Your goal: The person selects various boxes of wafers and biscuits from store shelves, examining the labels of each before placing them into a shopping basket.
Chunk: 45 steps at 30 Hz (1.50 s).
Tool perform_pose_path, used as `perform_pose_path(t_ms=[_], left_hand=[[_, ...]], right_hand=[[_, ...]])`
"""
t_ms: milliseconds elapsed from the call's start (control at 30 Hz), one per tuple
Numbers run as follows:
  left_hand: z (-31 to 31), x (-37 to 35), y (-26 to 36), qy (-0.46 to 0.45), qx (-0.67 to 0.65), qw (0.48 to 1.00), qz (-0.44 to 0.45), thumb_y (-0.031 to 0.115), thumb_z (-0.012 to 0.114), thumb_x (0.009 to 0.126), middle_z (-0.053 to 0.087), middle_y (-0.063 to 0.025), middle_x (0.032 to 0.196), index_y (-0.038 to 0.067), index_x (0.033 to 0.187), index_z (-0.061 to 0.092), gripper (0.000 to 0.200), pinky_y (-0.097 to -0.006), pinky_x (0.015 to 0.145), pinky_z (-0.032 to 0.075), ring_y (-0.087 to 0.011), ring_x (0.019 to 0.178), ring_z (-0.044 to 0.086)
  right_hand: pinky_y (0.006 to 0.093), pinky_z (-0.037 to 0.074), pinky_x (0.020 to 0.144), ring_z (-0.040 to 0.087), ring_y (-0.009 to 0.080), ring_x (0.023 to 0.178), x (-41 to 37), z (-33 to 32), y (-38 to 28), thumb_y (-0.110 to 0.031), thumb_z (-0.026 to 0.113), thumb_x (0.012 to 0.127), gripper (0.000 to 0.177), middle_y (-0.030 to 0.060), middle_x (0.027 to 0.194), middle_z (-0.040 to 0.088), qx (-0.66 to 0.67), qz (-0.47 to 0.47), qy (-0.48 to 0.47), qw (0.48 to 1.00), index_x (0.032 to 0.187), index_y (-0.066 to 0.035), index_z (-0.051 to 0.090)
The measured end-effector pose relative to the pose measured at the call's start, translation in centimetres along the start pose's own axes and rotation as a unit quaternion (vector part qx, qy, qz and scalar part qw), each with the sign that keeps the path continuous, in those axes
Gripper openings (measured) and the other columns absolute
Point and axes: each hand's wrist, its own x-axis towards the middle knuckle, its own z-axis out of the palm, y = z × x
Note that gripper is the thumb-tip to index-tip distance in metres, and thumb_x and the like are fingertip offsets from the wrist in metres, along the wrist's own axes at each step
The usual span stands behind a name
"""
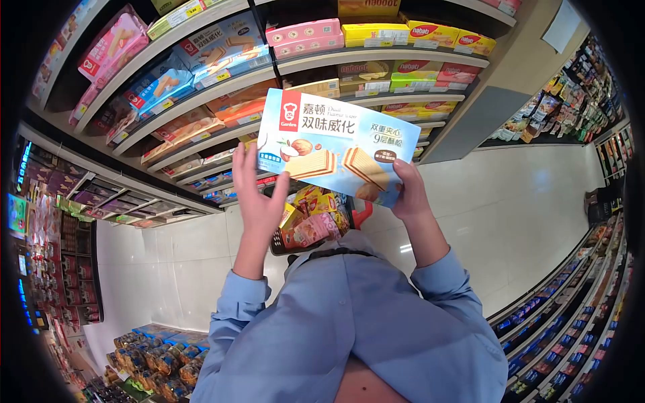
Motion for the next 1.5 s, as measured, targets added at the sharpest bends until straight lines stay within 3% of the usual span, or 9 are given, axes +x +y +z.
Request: perform_pose_path(t_ms=[33, 167, 733, 833, 967, 1067, 1167, 1267, 1500], left_hand=[[-0.3, 0.3, -0.9, -0.007, -0.080, 0.995, -0.062, 0.015, 0.072, 0.087, 0.040, -0.0211, 0.151, 0.001, 0.148, 0.038, 0.071, -0.0465, 0.110, 0.038, -0.0346, 0.134, 0.048], [-1.3, 0.2, -0.1, -0.118, -0.576, 0.751, -0.299, 0.015, 0.057, 0.100, 0.059, -0.0152, 0.131, -0.003, 0.143, 0.040, 0.050, -0.0342, 0.095, 0.054, -0.0194, 0.112, 0.064], [2.0, -0.9, -0.6, -0.080, -0.583, 0.745, -0.315, 0.020, 0.058, 0.099, 0.062, -0.0099, 0.125, 0.001, 0.140, 0.041, 0.048, -0.0255, 0.074, 0.056, -0.0138, 0.101, 0.066], [1.9, -0.9, -1.2, -0.106, -0.617, 0.704, -0.335, 0.014, 0.058, 0.098, 0.058, -0.0155, 0.130, -0.001, 0.138, 0.037, 0.048, -0.0359, 0.097, 0.054, -0.0203, 0.116, 0.063], [1.9, -0.6, -1.6, -0.105, -0.595, 0.719, -0.343, 0.018, 0.061, 0.097, 0.061, -0.0130, 0.125, 0.000, 0.141, 0.039, 0.052, -0.0268, 0.075, 0.058, -0.0167, 0.104, 0.066], [1.6, -0.8, -1.8, -0.096, -0.572, 0.747, -0.326, 0.016, 0.061, 0.096, 0.061, -0.0125, 0.125, 0.000, 0.139, 0.041, 0.050, -0.0287, 0.082, 0.057, -0.0171, 0.105, 0.065], [1.2, -1.1, -2.8, -0.086, -0.469, 0.824, -0.306, 0.009, 0.062, 0.094, 0.061, -0.0120, 0.124, 0.000, 0.136, 0.045, 0.046, -0.0297, 0.089, 0.054, -0.0155, 0.107, 0.064], [2.0, -2.3, -4.3, -0.108, -0.299, 0.917, -0.239, 0.003, 0.066, 0.089, 0.063, -0.0111, 0.120, 0.000, 0.133, 0.050, 0.047, -0.0308, 0.092, 0.051, -0.0140, 0.108, 0.060], [4.4, -6.4, -7.6, -0.265, -0.057, 0.953, -0.134, 0.013, 0.071, 0.082, 0.065, -0.0216, 0.117, 0.006, 0.135, 0.050, 0.058, -0.0444, 0.084, 0.054, -0.0416, 0.103, 0.065]], right_hand=[[0.0391, 0.051, 0.097, 0.063, 0.0254, 0.114, 0.1, -0.7, -0.1, -0.038, 0.058, 0.091, 0.060, 0.0150, 0.128, 0.062, -0.014, -0.005, -0.003, 1.000, 0.135, 0.002, 0.048], [0.0402, 0.048, 0.102, 0.061, 0.0276, 0.118, 0.1, -1.1, -0.5, -0.042, 0.059, 0.093, 0.061, 0.0145, 0.131, 0.060, 0.034, -0.007, -0.032, 0.999, 0.138, -0.001, 0.048], [0.0383, 0.047, 0.104, 0.059, 0.0237, 0.120, 2.0, -5.1, 2.1, -0.040, 0.057, 0.100, 0.053, 0.0125, 0.131, 0.060, 0.109, 0.036, 0.031, 0.993, 0.136, -0.002, 0.050], [0.0377, 0.047, 0.104, 0.059, 0.0238, 0.121, 2.6, -6.8, 4.4, -0.040, 0.057, 0.100, 0.053, 0.0127, 0.132, 0.059, -0.079, -0.018, 0.049, 0.996, 0.137, -0.002, 0.048], [0.0365, 0.046, 0.104, 0.058, 0.0234, 0.121, 2.5, -4.2, 2.4, -0.039, 0.057, 0.101, 0.053, 0.0135, 0.134, 0.058, 0.121, 0.067, 0.000, 0.990, 0.138, -0.002, 0.046], [0.0341, 0.045, 0.104, 0.059, 0.0229, 0.119, 3.4, -3.2, 2.1, -0.037, 0.056, 0.101, 0.053, 0.0124, 0.129, 0.060, 0.052, 0.077, -0.009, 0.996, 0.140, -0.003, 0.045], [0.0349, 0.045, 0.103, 0.057, 0.0232, 0.121, 5.3, -1.4, 3.3, -0.040, 0.059, 0.099, 0.060, 0.0111, 0.130, 0.058, -0.235, 0.116, 0.036, 0.964, 0.144, -0.004, 0.041], [0.0372, 0.048, 0.099, 0.056, 0.0228, 0.120, 5.8, 1.5, 5.6, -0.044, 0.062, 0.096, 0.067, 0.0110, 0.131, 0.055, -0.203, 0.205, -0.032, 0.957, 0.145, -0.006, 0.039], [0.0329, 0.058, 0.074, 0.063, 0.0206, 0.101, 7.1, 7.2, 14.9, -0.042, 0.068, 0.091, 0.054, 0.0053, 0.115, 0.060, -0.084, 0.357, -0.051, 0.929, 0.132, -0.012, 0.051]])
